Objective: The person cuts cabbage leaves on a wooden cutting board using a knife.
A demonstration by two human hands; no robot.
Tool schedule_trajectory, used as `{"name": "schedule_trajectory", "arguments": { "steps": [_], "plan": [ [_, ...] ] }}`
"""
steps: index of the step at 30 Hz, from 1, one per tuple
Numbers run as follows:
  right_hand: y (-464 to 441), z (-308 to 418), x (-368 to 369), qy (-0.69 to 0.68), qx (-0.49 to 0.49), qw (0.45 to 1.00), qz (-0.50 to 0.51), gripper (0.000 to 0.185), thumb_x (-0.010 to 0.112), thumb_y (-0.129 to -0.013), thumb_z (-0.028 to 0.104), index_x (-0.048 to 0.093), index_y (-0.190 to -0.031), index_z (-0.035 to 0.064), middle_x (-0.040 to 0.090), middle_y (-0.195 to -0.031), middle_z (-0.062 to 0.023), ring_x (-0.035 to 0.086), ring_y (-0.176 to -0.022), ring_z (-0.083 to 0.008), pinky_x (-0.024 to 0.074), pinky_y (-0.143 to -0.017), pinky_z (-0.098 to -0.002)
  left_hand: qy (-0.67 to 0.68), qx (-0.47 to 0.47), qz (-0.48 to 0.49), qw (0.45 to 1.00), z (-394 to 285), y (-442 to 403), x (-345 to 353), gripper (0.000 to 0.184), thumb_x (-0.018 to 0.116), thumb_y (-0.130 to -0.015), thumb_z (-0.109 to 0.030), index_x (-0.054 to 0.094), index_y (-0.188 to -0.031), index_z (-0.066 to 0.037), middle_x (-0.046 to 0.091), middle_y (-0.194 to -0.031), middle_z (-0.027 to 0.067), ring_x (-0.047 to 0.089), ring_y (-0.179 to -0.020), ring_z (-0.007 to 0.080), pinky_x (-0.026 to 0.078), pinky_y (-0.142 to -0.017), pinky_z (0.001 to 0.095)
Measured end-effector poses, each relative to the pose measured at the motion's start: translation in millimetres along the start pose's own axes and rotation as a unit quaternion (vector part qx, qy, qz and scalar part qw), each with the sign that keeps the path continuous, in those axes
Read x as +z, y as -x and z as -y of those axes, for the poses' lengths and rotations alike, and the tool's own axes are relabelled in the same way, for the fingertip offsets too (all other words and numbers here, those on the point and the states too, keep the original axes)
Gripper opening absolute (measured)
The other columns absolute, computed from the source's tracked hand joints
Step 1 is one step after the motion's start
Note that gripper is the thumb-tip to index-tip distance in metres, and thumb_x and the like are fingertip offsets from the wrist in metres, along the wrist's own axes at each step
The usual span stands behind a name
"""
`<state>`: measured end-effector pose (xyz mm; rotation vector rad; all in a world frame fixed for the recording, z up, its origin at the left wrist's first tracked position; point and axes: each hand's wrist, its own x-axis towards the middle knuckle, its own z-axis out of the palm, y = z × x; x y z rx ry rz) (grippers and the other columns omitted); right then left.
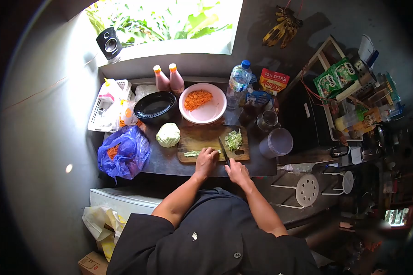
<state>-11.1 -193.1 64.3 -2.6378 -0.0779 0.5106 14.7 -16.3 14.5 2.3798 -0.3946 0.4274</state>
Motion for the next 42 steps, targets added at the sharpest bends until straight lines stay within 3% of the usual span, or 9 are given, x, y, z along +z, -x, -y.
{"name": "schedule_trajectory", "arguments": {
  "steps": [2, 9, 17, 20, 29, 37, 38, 42],
  "plan": [
    [1, 6, 3, 0.012, -0.014, 1.000, 0.007, 0.035, 0.056, -0.096, 0.033, 0.052, -0.112, 0.0020, 0.068, -0.098, -0.0295, 0.065, -0.095, -0.0498, 0.0503, -0.084, -0.0589, -0.001, -0.017, 0.017, 1.000, 0, 0, -1, 0.013, 0.070, -0.081, -0.011, 0.071, -0.094, -0.007, 0.065, -0.093, 0.0091, 0.060, -0.092, 0.0319, 0.050, -0.081, 0.0408],
    [-1, 26, -6, 0.035, 0.001, 0.998, 0.057, 0.033, 0.054, -0.094, 0.023, 0.050, -0.115, -0.0019, 0.068, -0.100, -0.0310, 0.065, -0.098, -0.0489, 0.0509, -0.087, -0.0572, 0.032, -0.066, 0.043, 0.996, 6, -3, -5, 0.017, 0.070, -0.079, -0.007, 0.070, -0.096, -0.008, 0.065, -0.093, 0.0100, 0.059, -0.093, 0.0333, 0.050, -0.083, 0.0413],
    [0, 30, 13, 0.094, -0.052, 0.994, 0.034, 0.033, 0.058, -0.085, 0.008, 0.046, -0.110, -0.0099, 0.069, -0.089, -0.0315, 0.069, -0.085, -0.0473, 0.0563, -0.075, -0.0532, 0.062, -0.009, 0.031, 0.998, 11, -4, -10, 0.011, 0.070, -0.080, -0.009, 0.072, -0.090, -0.008, 0.067, -0.095, 0.0092, 0.062, -0.093, 0.0310, 0.052, -0.083, 0.0392],
    [-14, 28, 20, 0.118, -0.057, 0.991, 0.027, 0.038, 0.062, -0.081, 0.003, 0.045, -0.113, -0.0089, 0.070, -0.089, -0.0285, 0.070, -0.089, -0.0439, 0.0566, -0.078, -0.0511, 0.055, -0.008, 0.027, 0.998, 14, -2, -8, 0.011, 0.071, -0.080, -0.009, 0.073, -0.090, -0.007, 0.067, -0.094, 0.0088, 0.062, -0.093, 0.0306, 0.052, -0.083, 0.0389],
    [-11, 30, 19, 0.146, -0.011, 0.987, 0.064, 0.028, 0.057, -0.087, 0.007, 0.046, -0.110, -0.0048, 0.071, -0.092, -0.0281, 0.072, -0.089, -0.0407, 0.0571, -0.078, -0.0500, 0.050, -0.048, 0.044, 0.997, 13, -6, -4, 0.011, 0.073, -0.078, -0.011, 0.075, -0.089, -0.008, 0.067, -0.092, 0.0086, 0.062, -0.091, 0.0308, 0.051, -0.082, 0.0401],
    [-17, 38, 3, 0.146, -0.023, 0.984, 0.095, 0.038, 0.065, -0.081, 0.004, 0.046, -0.112, -0.0063, 0.071, -0.094, -0.0289, 0.071, -0.092, -0.0416, 0.0565, -0.080, -0.0501, 0.029, -0.068, 0.052, 0.996, 12, -10, -2, 0.007, 0.072, -0.079, -0.013, 0.074, -0.085, -0.010, 0.067, -0.091, 0.0072, 0.062, -0.089, 0.0302, 0.052, -0.078, 0.0413],
    [-15, 36, 11, 0.136, -0.011, 0.985, 0.108, 0.030, 0.056, -0.086, 0.004, 0.044, -0.111, -0.0068, 0.070, -0.093, -0.0303, 0.070, -0.093, -0.0441, 0.0553, -0.081, -0.0523, 0.028, -0.070, 0.050, 0.996, 12, -9, -2, 0.008, 0.072, -0.079, -0.014, 0.074, -0.085, -0.010, 0.067, -0.092, 0.0071, 0.062, -0.089, 0.0301, 0.052, -0.078, 0.0412],
    [-28, 34, 13, 0.150, -0.037, 0.984, 0.093, 0.030, 0.056, -0.086, 0.005, 0.044, -0.112, -0.0065, 0.071, -0.093, -0.0294, 0.071, -0.092, -0.0422, 0.0552, -0.080, -0.0517, 0.024, -0.079, 0.047, 0.995, 10, -10, -1, 0.009, 0.072, -0.079, -0.015, 0.073, -0.087, -0.010, 0.067, -0.093, 0.0066, 0.062, -0.089, 0.0297, 0.053, -0.078, 0.0408]
  ]
}}
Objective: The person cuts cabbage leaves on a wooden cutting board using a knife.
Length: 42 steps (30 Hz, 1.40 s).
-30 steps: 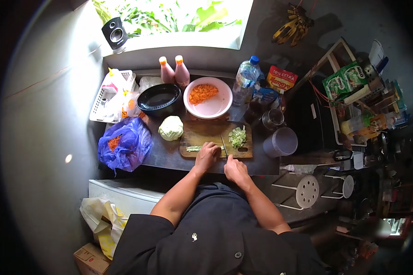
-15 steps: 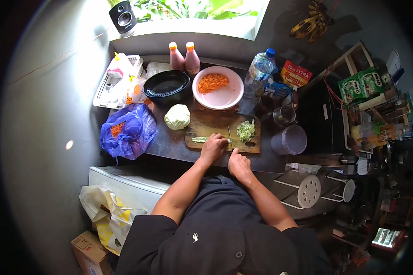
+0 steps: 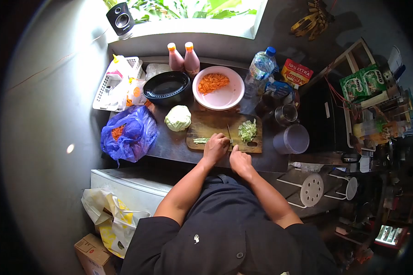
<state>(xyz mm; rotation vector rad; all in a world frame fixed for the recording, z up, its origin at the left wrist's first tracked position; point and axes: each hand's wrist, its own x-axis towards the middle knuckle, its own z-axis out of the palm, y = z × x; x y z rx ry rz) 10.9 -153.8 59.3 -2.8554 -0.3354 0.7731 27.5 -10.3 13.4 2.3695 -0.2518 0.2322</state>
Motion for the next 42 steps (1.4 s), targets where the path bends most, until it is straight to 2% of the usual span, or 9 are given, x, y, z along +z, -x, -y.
{"name": "schedule_trajectory", "arguments": {
  "steps": [3, 7, 12, 17, 33, 36, 39, 40, 42],
  "plan": [
    [1, -1, -9, 0.019, 0.000, 1.000, -0.009, 0.024, 0.054, -0.090, 0.010, 0.048, -0.110, -0.0030, 0.073, -0.091, -0.0245, 0.073, -0.088, -0.0383, 0.0570, -0.077, -0.0488, -0.010, -0.011, 0.007, 1.000, -1, 0, 0, 0.010, 0.073, -0.079, -0.016, 0.073, -0.088, -0.010, 0.067, -0.093, 0.0068, 0.062, -0.090, 0.0299, 0.053, -0.079, 0.0407],
    [8, 1, 8, 0.000, 0.009, 1.000, 0.007, 0.037, 0.058, -0.085, 0.008, 0.046, -0.116, -0.0083, 0.071, -0.093, -0.0275, 0.072, -0.088, -0.0413, 0.0560, -0.076, -0.0505, -0.004, -0.001, 0.002, 1.000, -2, 0, -2, 0.012, 0.073, -0.078, -0.016, 0.074, -0.089, -0.011, 0.067, -0.093, 0.0069, 0.062, -0.090, 0.0303, 0.053, -0.078, 0.0413],
    [-5, -6, -3, -0.004, -0.013, 1.000, -0.020, 0.038, 0.058, -0.085, 0.007, 0.045, -0.116, -0.0100, 0.071, -0.091, -0.0279, 0.072, -0.087, -0.0414, 0.0560, -0.077, -0.0507, -0.006, -0.006, 0.008, 1.000, -6, -3, -5, 0.016, 0.075, -0.076, -0.016, 0.075, -0.090, -0.011, 0.066, -0.092, 0.0072, 0.062, -0.089, 0.0305, 0.053, -0.078, 0.0408],
    [6, -2, 13, -0.001, -0.001, 1.000, 0.009, 0.033, 0.055, -0.086, 0.007, 0.045, -0.115, -0.0069, 0.071, -0.093, -0.0282, 0.071, -0.089, -0.0424, 0.0550, -0.076, -0.0525, -0.004, 0.000, -0.006, 1.000, -1, -1, -1, 0.017, 0.075, -0.075, -0.016, 0.075, -0.092, -0.011, 0.066, -0.091, 0.0074, 0.062, -0.089, 0.0303, 0.053, -0.079, 0.0408],
    [-5, -1, -14, -0.040, 0.018, 0.998, 0.055, 0.042, 0.059, -0.086, 0.009, 0.042, -0.121, -0.0075, 0.069, -0.105, -0.0309, 0.068, -0.101, -0.0442, 0.0541, -0.084, -0.0519, -0.017, -0.019, -0.011, 1.000, -5, 2, 0, 0.012, 0.072, -0.078, -0.016, 0.074, -0.089, -0.011, 0.065, -0.090, 0.0077, 0.062, -0.090, 0.0302, 0.053, -0.078, 0.0414],
    [3, 7, -8, -0.013, 0.052, 0.994, 0.096, 0.051, 0.066, -0.083, 0.011, 0.041, -0.125, -0.0040, 0.069, -0.110, -0.0279, 0.067, -0.106, -0.0418, 0.0532, -0.089, -0.0489, -0.018, -0.028, -0.018, 0.999, -4, 1, 1, 0.011, 0.073, -0.078, -0.016, 0.073, -0.088, -0.011, 0.065, -0.089, 0.0088, 0.062, -0.089, 0.0310, 0.053, -0.077, 0.0421],
    [-4, 4, -2, -0.022, 0.040, 0.996, 0.081, 0.049, 0.066, -0.083, 0.011, 0.041, -0.123, -0.0037, 0.069, -0.110, -0.0282, 0.067, -0.108, -0.0411, 0.0525, -0.090, -0.0496, -0.009, -0.037, -0.011, 0.999, -6, 1, 2, 0.011, 0.071, -0.079, -0.018, 0.073, -0.087, -0.011, 0.065, -0.089, 0.0086, 0.063, -0.090, 0.0307, 0.053, -0.077, 0.0424],
    [-7, 1, -1, -0.048, 0.034, 0.996, 0.060, 0.042, 0.058, -0.085, 0.008, 0.042, -0.121, -0.0074, 0.069, -0.104, -0.0308, 0.067, -0.102, -0.0450, 0.0525, -0.088, -0.0525, -0.011, -0.037, -0.013, 0.999, -6, 1, 1, 0.011, 0.071, -0.079, -0.018, 0.074, -0.086, -0.011, 0.066, -0.089, 0.0086, 0.063, -0.090, 0.0307, 0.053, -0.077, 0.0423],
    [-7, -2, -6, -0.036, 0.042, 0.996, 0.077, 0.044, 0.062, -0.084, 0.009, 0.042, -0.121, -0.0049, 0.069, -0.107, -0.0293, 0.067, -0.105, -0.0428, 0.0522, -0.089, -0.0514, -0.014, -0.040, -0.005, 0.999, -8, 1, -1, 0.011, 0.071, -0.078, -0.018, 0.074, -0.086, -0.010, 0.066, -0.089, 0.0088, 0.063, -0.090, 0.0309, 0.053, -0.077, 0.0422]
  ]
}}
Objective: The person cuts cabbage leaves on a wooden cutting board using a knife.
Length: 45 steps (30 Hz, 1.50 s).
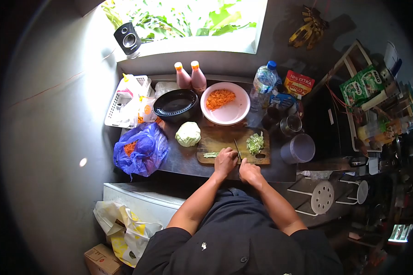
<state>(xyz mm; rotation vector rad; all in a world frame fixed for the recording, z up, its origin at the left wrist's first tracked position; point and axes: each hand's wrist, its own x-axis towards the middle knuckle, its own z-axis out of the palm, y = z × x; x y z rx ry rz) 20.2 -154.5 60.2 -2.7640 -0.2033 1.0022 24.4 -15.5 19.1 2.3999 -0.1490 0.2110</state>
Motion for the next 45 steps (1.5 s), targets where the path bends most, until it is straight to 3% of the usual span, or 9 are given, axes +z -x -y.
{"name": "schedule_trajectory", "arguments": {
  "steps": [13, 22, 25, 31, 37, 39, 40, 42, 45],
  "plan": [
    [10, 4, 7, 0.022, -0.015, 1.000, -0.016, 0.040, 0.066, -0.082, 0.008, 0.044, -0.114, -0.0014, 0.071, -0.102, -0.0261, 0.071, -0.098, -0.0400, 0.0555, -0.085, -0.0483, 0.018, 0.040, -0.011, 0.999, 5, 3, 0, 0.012, 0.071, -0.077, -0.012, 0.073, -0.088, -0.009, 0.065, -0.090, 0.0095, 0.063, -0.090, 0.0312, 0.053, -0.078, 0.0413],
    [12, 5, 5, 0.004, -0.030, 0.998, -0.046, 0.037, 0.061, -0.082, 0.007, 0.045, -0.113, -0.0053, 0.071, -0.095, -0.0282, 0.071, -0.091, -0.0409, 0.0556, -0.078, -0.0501, 0.091, -0.021, -0.013, 0.996, 17, 1, 6, 0.015, 0.072, -0.076, -0.006, 0.073, -0.091, -0.004, 0.066, -0.099, 0.0136, 0.067, -0.086, 0.0349, 0.055, -0.078, 0.0411],
    [12, 2, 14, 0.014, -0.038, 0.998, -0.053, 0.036, 0.060, -0.083, 0.008, 0.045, -0.113, -0.0051, 0.071, -0.094, -0.0275, 0.071, -0.091, -0.0409, 0.0555, -0.077, -0.0506, 0.084, -0.011, -0.012, 0.996, 19, 0, 9, 0.013, 0.074, -0.079, -0.007, 0.072, -0.091, -0.001, 0.065, -0.098, 0.0139, 0.070, -0.081, 0.0296, 0.056, -0.072, 0.0376],
    [2, 2, 8, 0.032, -0.041, 0.997, -0.064, 0.039, 0.063, -0.085, 0.010, 0.045, -0.116, -0.0019, 0.073, -0.094, -0.0232, 0.073, -0.090, -0.0372, 0.0569, -0.077, -0.0464, 0.011, 0.032, -0.020, 0.999, 16, 0, 3, 0.017, 0.077, -0.072, -0.008, 0.075, -0.090, -0.007, 0.065, -0.098, 0.0108, 0.063, -0.093, 0.0304, 0.052, -0.083, 0.0399],
    [7, -1, 20, 0.060, -0.045, 0.995, -0.070, 0.033, 0.058, -0.089, 0.013, 0.045, -0.117, -0.0002, 0.074, -0.090, -0.0199, 0.074, -0.085, -0.0355, 0.0577, -0.072, -0.0453, -0.029, 0.030, -0.044, 0.998, 8, 2, -1, 0.015, 0.080, -0.070, -0.013, 0.077, -0.085, -0.014, 0.065, -0.101, 0.0059, 0.055, -0.105, 0.0301, 0.046, -0.091, 0.0411],
    [1, 3, 14, 0.065, -0.048, 0.991, -0.110, 0.030, 0.055, -0.091, 0.013, 0.047, -0.116, 0.0002, 0.074, -0.088, -0.0194, 0.074, -0.083, -0.0337, 0.0581, -0.070, -0.0438, -0.040, -0.025, -0.056, 0.997, 5, 3, -2, 0.014, 0.081, -0.070, -0.016, 0.077, -0.083, -0.017, 0.063, -0.105, 0.0040, 0.051, -0.111, 0.0297, 0.041, -0.097, 0.0431],
    [3, 4, 11, 0.063, -0.049, 0.991, -0.111, 0.030, 0.055, -0.091, 0.013, 0.047, -0.116, 0.0002, 0.074, -0.088, -0.0194, 0.074, -0.083, -0.0337, 0.0581, -0.070, -0.0438, -0.009, -0.068, -0.033, 0.997, 5, 2, -3, 0.016, 0.082, -0.071, -0.020, 0.077, -0.085, -0.019, 0.058, -0.116, 0.0053, 0.045, -0.120, 0.0303, 0.034, -0.102, 0.0468],
    [11, 7, 8, 0.034, -0.055, 0.992, -0.109, 0.031, 0.055, -0.087, 0.008, 0.047, -0.114, -0.0058, 0.072, -0.085, -0.0246, 0.073, -0.080, -0.0381, 0.0573, -0.069, -0.0478, -0.028, -0.097, -0.026, 0.995, 2, 3, -7, 0.016, 0.082, -0.071, -0.021, 0.077, -0.087, -0.020, 0.055, -0.120, 0.0066, 0.043, -0.123, 0.0311, 0.033, -0.104, 0.0481],
    [13, 5, 22, 0.031, -0.043, 0.993, -0.104, 0.031, 0.056, -0.087, 0.008, 0.048, -0.115, -0.0058, 0.072, -0.085, -0.0240, 0.073, -0.080, -0.0377, 0.0571, -0.068, -0.0479, -0.035, -0.126, -0.012, 0.991, 2, 4, -11, 0.018, 0.082, -0.073, -0.024, 0.077, -0.090, -0.021, 0.050, -0.128, 0.0086, 0.039, -0.127, 0.0323, 0.030, -0.106, 0.0508]
  ]
}}
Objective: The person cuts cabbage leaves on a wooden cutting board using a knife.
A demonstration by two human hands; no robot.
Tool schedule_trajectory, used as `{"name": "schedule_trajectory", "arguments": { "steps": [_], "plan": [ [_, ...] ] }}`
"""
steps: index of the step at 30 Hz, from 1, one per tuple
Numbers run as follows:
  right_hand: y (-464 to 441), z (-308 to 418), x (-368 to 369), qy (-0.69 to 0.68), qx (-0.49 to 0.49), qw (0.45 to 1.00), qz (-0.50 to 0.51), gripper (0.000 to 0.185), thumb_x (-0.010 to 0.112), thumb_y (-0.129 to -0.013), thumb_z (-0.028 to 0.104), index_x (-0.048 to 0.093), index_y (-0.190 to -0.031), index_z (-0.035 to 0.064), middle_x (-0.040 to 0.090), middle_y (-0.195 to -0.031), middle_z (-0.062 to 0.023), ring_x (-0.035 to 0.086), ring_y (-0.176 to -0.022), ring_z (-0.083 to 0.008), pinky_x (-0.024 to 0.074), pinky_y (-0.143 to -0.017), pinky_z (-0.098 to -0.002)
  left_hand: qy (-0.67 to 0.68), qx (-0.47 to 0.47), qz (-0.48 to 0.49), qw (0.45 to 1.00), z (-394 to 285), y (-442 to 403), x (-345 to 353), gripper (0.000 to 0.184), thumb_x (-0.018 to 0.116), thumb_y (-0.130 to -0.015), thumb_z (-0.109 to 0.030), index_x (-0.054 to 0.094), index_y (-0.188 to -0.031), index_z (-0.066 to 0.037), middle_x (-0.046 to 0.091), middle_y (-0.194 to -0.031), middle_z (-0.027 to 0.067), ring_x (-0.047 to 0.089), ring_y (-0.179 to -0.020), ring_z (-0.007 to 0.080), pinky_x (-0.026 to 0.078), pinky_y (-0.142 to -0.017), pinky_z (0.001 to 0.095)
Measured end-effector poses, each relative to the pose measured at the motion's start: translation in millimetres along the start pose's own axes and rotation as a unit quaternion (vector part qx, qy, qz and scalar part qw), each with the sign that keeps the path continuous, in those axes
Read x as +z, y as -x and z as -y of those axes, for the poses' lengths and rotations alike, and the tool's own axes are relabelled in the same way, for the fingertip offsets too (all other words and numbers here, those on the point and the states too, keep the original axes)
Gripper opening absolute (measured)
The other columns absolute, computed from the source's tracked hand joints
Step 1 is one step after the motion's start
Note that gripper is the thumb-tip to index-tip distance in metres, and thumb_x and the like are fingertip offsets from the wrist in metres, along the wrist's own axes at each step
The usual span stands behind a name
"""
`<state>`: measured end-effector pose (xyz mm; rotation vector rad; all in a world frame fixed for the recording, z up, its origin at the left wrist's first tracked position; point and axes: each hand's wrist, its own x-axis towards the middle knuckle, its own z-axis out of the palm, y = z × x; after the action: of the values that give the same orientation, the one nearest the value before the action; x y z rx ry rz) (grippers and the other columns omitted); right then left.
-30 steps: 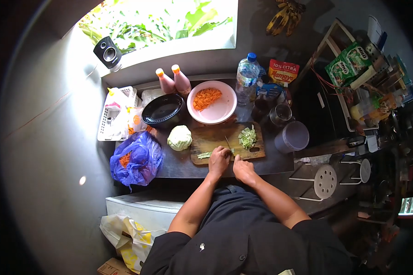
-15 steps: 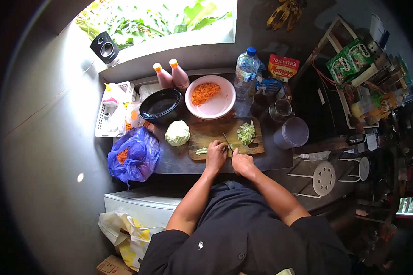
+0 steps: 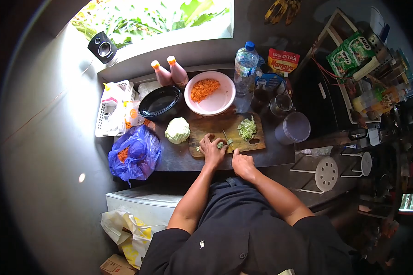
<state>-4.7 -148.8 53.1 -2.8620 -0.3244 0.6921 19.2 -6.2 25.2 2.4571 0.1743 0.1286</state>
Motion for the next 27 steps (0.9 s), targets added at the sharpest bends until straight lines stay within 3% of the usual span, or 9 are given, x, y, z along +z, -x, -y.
{"name": "schedule_trajectory", "arguments": {
  "steps": [4, 8, 10, 11, 13, 16, 18, 26, 27],
  "plan": [
    [-13, -5, -2, 0.005, -0.028, 0.999, -0.027, 0.032, 0.055, -0.088, 0.008, 0.047, -0.116, -0.0060, 0.072, -0.085, -0.0237, 0.073, -0.081, -0.0377, 0.0570, -0.070, -0.0481, 0.011, 0.013, -0.011, 1.000, 4, 1, 4, 0.019, 0.082, -0.074, -0.026, 0.077, -0.092, -0.023, 0.050, -0.128, 0.0087, 0.039, -0.127, 0.0327, 0.029, -0.106, 0.0518],
    [-10, 1, -11, 0.001, -0.007, 0.999, 0.032, 0.038, 0.055, -0.088, 0.008, 0.044, -0.121, -0.0076, 0.072, -0.087, -0.0237, 0.072, -0.086, -0.0383, 0.0566, -0.074, -0.0489, 0.033, 0.030, -0.009, 0.999, 14, 2, 6, 0.015, 0.080, -0.077, -0.025, 0.077, -0.092, -0.024, 0.049, -0.129, 0.0086, 0.038, -0.129, 0.0321, 0.028, -0.107, 0.0542],
    [-5, 2, -1, 0.008, 0.024, 0.999, 0.046, 0.025, 0.053, -0.092, 0.013, 0.046, -0.113, 0.0014, 0.073, -0.093, -0.0223, 0.073, -0.087, -0.0363, 0.0577, -0.073, -0.0458, 0.022, 0.066, -0.019, 0.997, 17, 3, 7, 0.015, 0.079, -0.078, -0.025, 0.076, -0.093, -0.024, 0.051, -0.127, 0.0070, 0.040, -0.126, 0.0316, 0.030, -0.104, 0.0514],
    [-7, 1, 4, 0.009, 0.025, 0.998, 0.049, 0.026, 0.053, -0.092, 0.012, 0.046, -0.115, 0.0012, 0.073, -0.094, -0.0223, 0.073, -0.088, -0.0369, 0.0575, -0.076, -0.0467, 0.023, 0.064, -0.018, 0.998, 18, 3, 8, 0.015, 0.079, -0.078, -0.025, 0.076, -0.093, -0.024, 0.051, -0.127, 0.0070, 0.040, -0.126, 0.0316, 0.030, -0.104, 0.0514],
    [-11, -2, -1, 0.007, 0.015, 0.999, 0.039, 0.027, 0.054, -0.091, 0.012, 0.046, -0.115, 0.0011, 0.073, -0.094, -0.0224, 0.073, -0.088, -0.0367, 0.0575, -0.077, -0.0465, 0.007, 0.149, -0.042, 0.988, 20, 1, 8, 0.019, 0.078, -0.078, -0.023, 0.075, -0.096, -0.024, 0.055, -0.120, 0.0062, 0.045, -0.120, 0.0314, 0.034, -0.098, 0.0478],
    [-18, 1, -13, -0.001, 0.009, 1.000, 0.024, 0.028, 0.057, -0.090, 0.011, 0.047, -0.115, 0.0012, 0.073, -0.095, -0.0223, 0.074, -0.088, -0.0355, 0.0577, -0.078, -0.0452, -0.021, 0.168, -0.052, 0.984, 23, 1, 7, 0.020, 0.077, -0.079, -0.024, 0.073, -0.098, -0.024, 0.057, -0.117, 0.0054, 0.048, -0.117, 0.0307, 0.036, -0.095, 0.0459],
    [-15, 5, -18, -0.012, 0.020, 0.998, 0.055, 0.035, 0.060, -0.085, 0.008, 0.047, -0.115, -0.0042, 0.072, -0.095, -0.0261, 0.072, -0.090, -0.0387, 0.0569, -0.076, -0.0474, -0.050, 0.188, -0.051, 0.980, 26, 1, 5, 0.020, 0.076, -0.080, -0.025, 0.072, -0.099, -0.023, 0.056, -0.117, 0.0056, 0.048, -0.116, 0.0304, 0.036, -0.094, 0.0450],
    [-14, 2, 4, -0.018, -0.005, 0.999, -0.035, 0.024, 0.053, -0.091, 0.008, 0.047, -0.112, -0.0021, 0.073, -0.086, -0.0222, 0.073, -0.082, -0.0356, 0.0588, -0.068, -0.0455, -0.110, 0.187, -0.046, 0.975, 21, 6, 9, 0.024, 0.068, -0.086, -0.029, 0.070, -0.109, -0.023, 0.055, -0.116, 0.0042, 0.050, -0.109, 0.0270, 0.038, -0.089, 0.0415],
    [-16, 2, 6, -0.001, 0.000, 0.999, -0.035, 0.018, 0.047, -0.096, 0.011, 0.049, -0.111, 0.0013, 0.074, -0.086, -0.0184, 0.074, -0.082, -0.0326, 0.0595, -0.070, -0.0433, -0.111, 0.193, -0.053, 0.973, 23, 5, 10, 0.024, 0.069, -0.085, -0.029, 0.070, -0.109, -0.023, 0.054, -0.115, 0.0039, 0.051, -0.107, 0.0265, 0.038, -0.088, 0.0413]
  ]
}}
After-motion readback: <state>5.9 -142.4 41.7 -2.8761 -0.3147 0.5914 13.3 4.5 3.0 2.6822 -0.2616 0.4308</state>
